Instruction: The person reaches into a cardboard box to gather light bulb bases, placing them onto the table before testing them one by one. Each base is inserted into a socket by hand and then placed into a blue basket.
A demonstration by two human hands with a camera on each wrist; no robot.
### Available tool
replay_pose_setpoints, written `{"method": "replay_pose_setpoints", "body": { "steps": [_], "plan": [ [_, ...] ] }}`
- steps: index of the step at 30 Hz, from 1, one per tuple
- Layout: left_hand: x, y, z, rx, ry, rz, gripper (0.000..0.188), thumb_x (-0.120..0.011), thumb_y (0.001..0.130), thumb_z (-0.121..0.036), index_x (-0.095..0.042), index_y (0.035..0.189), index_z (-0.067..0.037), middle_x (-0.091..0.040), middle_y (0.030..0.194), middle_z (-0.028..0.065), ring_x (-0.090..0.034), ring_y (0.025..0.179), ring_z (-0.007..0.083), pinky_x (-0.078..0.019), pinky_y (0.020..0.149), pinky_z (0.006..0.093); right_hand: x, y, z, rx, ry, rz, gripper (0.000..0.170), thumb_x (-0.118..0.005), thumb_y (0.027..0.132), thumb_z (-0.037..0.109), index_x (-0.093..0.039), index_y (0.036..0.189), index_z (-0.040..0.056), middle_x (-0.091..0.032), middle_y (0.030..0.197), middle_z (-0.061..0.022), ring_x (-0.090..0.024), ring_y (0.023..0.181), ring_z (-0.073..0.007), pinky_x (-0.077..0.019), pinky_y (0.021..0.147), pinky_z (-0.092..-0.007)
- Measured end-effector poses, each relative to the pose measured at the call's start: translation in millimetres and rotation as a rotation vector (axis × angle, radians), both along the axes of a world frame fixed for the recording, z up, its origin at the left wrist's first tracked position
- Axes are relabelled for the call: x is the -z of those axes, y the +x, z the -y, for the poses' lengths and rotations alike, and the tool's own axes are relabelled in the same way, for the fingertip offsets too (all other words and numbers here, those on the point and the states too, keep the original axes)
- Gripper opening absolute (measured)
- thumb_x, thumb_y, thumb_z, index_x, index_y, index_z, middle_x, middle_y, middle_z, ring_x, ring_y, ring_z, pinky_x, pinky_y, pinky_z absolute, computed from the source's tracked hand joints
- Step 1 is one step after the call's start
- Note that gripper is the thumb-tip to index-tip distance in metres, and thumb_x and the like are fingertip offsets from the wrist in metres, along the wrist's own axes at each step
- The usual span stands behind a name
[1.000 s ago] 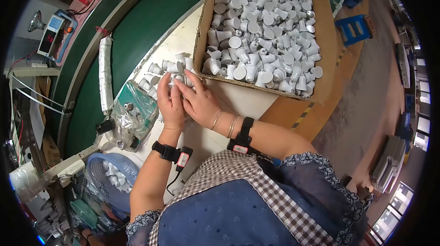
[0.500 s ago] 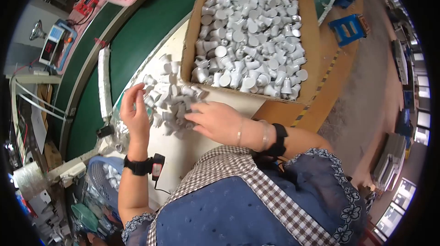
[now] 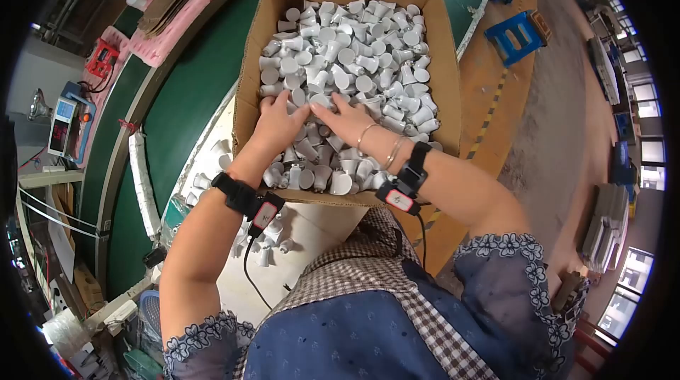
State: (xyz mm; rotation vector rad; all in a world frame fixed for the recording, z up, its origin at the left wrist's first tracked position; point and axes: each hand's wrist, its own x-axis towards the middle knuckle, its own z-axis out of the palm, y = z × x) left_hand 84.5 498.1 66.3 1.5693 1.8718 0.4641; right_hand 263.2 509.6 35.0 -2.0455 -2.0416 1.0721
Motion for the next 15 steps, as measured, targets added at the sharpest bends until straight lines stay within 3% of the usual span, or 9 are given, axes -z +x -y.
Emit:
{"method": "replay_pose_setpoints", "body": {
  "steps": [2, 3, 4, 5, 6, 7, 9, 10, 15],
  "plan": [
    [25, 8, 1, -0.001, 0.037, 0.085, 0.063, -0.057, 0.096, -0.044, -0.048, 0.144, -0.003, -0.052, 0.134, 0.0323, -0.053, 0.123, 0.047, -0.0453, 0.103, 0.0451, 14, -12, -3, 0.244, -0.037, -0.609, 0.074, -0.046, 0.095, 0.065, -0.054, 0.137, 0.005, -0.069, 0.114, -0.0236, -0.065, 0.109, -0.037, -0.0479, 0.094, -0.044],
    [31, 14, 0, -0.002, 0.085, 0.168, 0.062, -0.059, 0.095, -0.045, -0.05, 0.143, -0.006, -0.05, 0.136, 0.031, -0.053, 0.124, 0.0452, -0.0455, 0.103, 0.043, 26, -15, -8, 0.24, -0.037, -0.612, 0.074, -0.046, 0.095, 0.065, -0.054, 0.137, 0.005, -0.069, 0.114, -0.0236, -0.065, 0.109, -0.037, -0.0479, 0.094, -0.044],
    [22, 23, 1, -0.137, 0.074, 0.197, 0.055, -0.061, 0.094, -0.044, -0.058, 0.136, -0.009, -0.052, 0.134, 0.0284, -0.055, 0.121, 0.0424, -0.0445, 0.103, 0.041, 38, -19, -11, 0.342, -0.023, -0.689, 0.071, -0.047, 0.095, 0.063, -0.056, 0.136, 0.0053, -0.071, 0.105, -0.0214, -0.067, 0.102, -0.0347, -0.0491, 0.091, -0.0423],
    [14, 27, 3, -0.143, 0.066, 0.196, 0.055, -0.061, 0.094, -0.044, -0.058, 0.136, -0.009, -0.052, 0.134, 0.0284, -0.055, 0.121, 0.0424, -0.0445, 0.103, 0.041, 50, -22, -9, 0.449, -0.016, -0.762, 0.068, -0.048, 0.096, 0.061, -0.058, 0.134, 0.0056, -0.073, 0.096, -0.0193, -0.069, 0.095, -0.0324, -0.0503, 0.088, -0.0406],
    [7, 30, 5, -0.19, 0.05, 0.239, 0.053, -0.062, 0.093, -0.045, -0.06, 0.134, -0.01, -0.053, 0.133, 0.0263, -0.055, 0.12, 0.0419, -0.0451, 0.102, 0.0418, 37, -29, -5, 0.556, -0.02, -0.755, 0.057, -0.053, 0.098, 0.05, -0.06, 0.13, 0.0029, -0.071, 0.104, -0.0165, -0.068, 0.096, -0.0247, -0.0501, 0.087, -0.0345],
    [5, 33, 6, -0.239, 0.038, 0.282, 0.051, -0.062, 0.092, -0.045, -0.062, 0.131, -0.012, -0.054, 0.131, 0.0241, -0.055, 0.12, 0.0415, -0.0457, 0.102, 0.0427, 30, -35, 1, 0.55, -0.028, -0.754, 0.057, -0.053, 0.098, 0.05, -0.06, 0.13, 0.0029, -0.071, 0.104, -0.0165, -0.068, 0.096, -0.0247, -0.0501, 0.087, -0.0345],
    [7, 41, 11, -0.305, 0.125, 0.28, 0.047, -0.064, 0.091, -0.044, -0.065, 0.126, -0.012, -0.054, 0.128, 0.0224, -0.056, 0.117, 0.0408, -0.0459, 0.1, 0.0428, 13, -50, 9, 0.816, 0.015, -1.075, 0.048, -0.057, 0.098, 0.039, -0.061, 0.127, 0.0006, -0.069, 0.113, -0.0123, -0.065, 0.102, -0.0183, -0.0487, 0.089, -0.03],
    [2, 41, 16, -0.294, 0.193, 0.293, 0.046, -0.064, 0.091, -0.043, -0.065, 0.125, -0.012, -0.054, 0.128, 0.0226, -0.056, 0.116, 0.0409, -0.046, 0.1, 0.0428, -2, -50, 14, 0.797, -0.004, -1.171, 0.042, -0.058, 0.099, 0.03, -0.062, 0.128, -0.0003, -0.066, 0.119, -0.0082, -0.062, 0.103, -0.0154, -0.0477, 0.09, -0.0295],
    [-43, 36, 43, -0.27, 0.403, 0.411, 0.038, -0.068, 0.089, -0.035, -0.066, 0.121, -0.015, -0.052, 0.129, 0.0256, -0.054, 0.115, 0.0445, -0.0456, 0.1, 0.0443, -77, -55, 41, 0.721, -0.005, -1.357, 0.035, -0.054, 0.102, 0.025, -0.063, 0.13, 0.0044, -0.064, 0.109, -0.0014, -0.059, 0.091, -0.0087, -0.0481, 0.078, -0.0232]
  ]
}}
